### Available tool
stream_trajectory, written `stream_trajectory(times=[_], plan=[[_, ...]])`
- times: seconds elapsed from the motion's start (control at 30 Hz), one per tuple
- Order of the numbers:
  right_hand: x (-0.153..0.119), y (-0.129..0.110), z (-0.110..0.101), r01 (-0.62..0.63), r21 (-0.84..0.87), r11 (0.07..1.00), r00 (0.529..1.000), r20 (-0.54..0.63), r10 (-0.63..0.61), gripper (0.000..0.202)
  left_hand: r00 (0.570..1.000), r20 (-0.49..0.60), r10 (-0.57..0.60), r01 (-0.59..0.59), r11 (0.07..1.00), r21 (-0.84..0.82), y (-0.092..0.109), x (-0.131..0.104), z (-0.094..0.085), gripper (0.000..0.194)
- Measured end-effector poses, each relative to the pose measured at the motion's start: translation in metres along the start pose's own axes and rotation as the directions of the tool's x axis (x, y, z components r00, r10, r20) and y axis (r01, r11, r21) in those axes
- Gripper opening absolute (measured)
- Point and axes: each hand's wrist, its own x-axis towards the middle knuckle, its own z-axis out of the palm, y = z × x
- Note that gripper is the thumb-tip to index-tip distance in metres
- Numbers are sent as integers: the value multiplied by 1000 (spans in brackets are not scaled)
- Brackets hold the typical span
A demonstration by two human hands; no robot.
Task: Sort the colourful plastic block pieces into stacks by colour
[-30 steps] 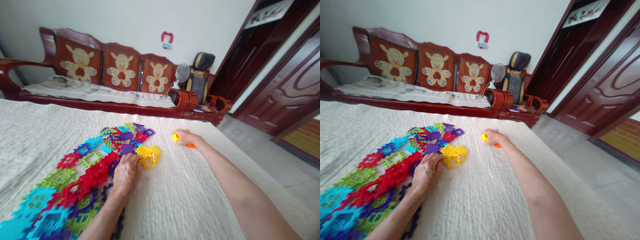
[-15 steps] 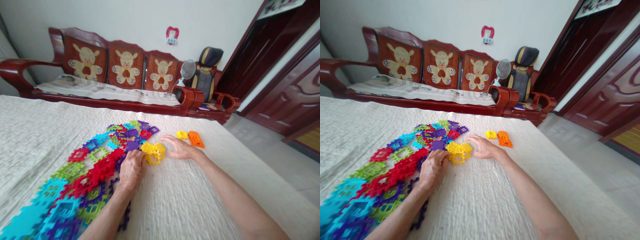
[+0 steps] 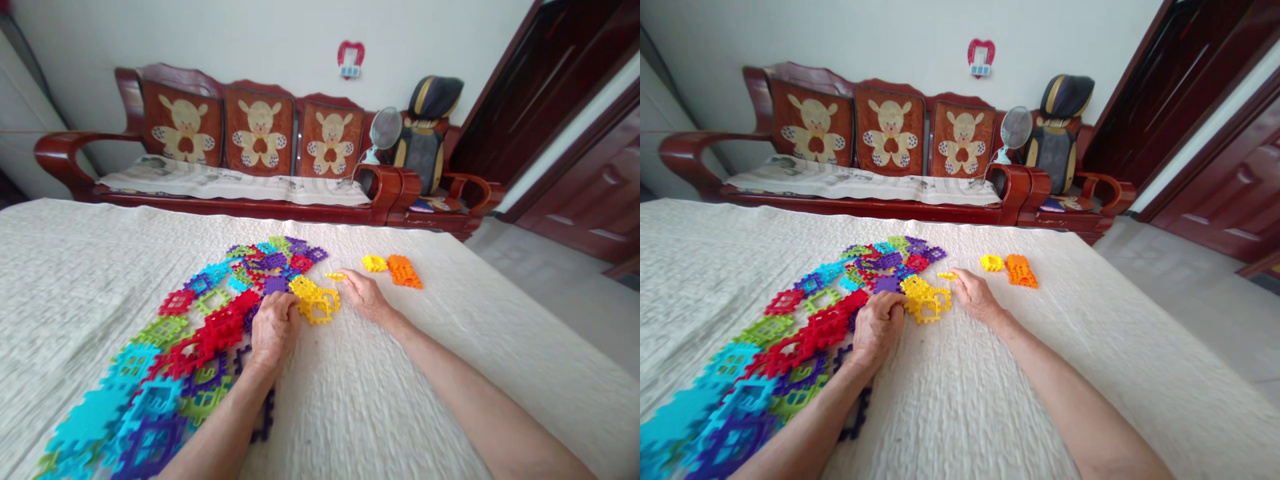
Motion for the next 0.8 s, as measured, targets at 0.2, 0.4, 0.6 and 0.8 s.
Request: stream_trajectory(times=[0.2, 0.4, 0.6, 0.8], plan=[[1, 7, -4, 63, 9, 998, 998, -23, -63, 36, 1000, 3, 9, -9, 1000, 7, -1, 0, 1, 28], [0, 16, -11, 165, 25, 986, 978, 125, -167, 60, 1000, 9, -9, 9, 1000, 28, 2, 0, -1, 29], [1, 14, -19, 222, 41, 974, 949, 222, -226, 64, 1000, 9, 21, -21, 999, 46, 0, 0, 0, 29], [-1, 11, -14, 237, -11, 972, 955, 189, -230, 52, 999, 22, 37, -38, 999, 40, -5, -1, 2, 28]])
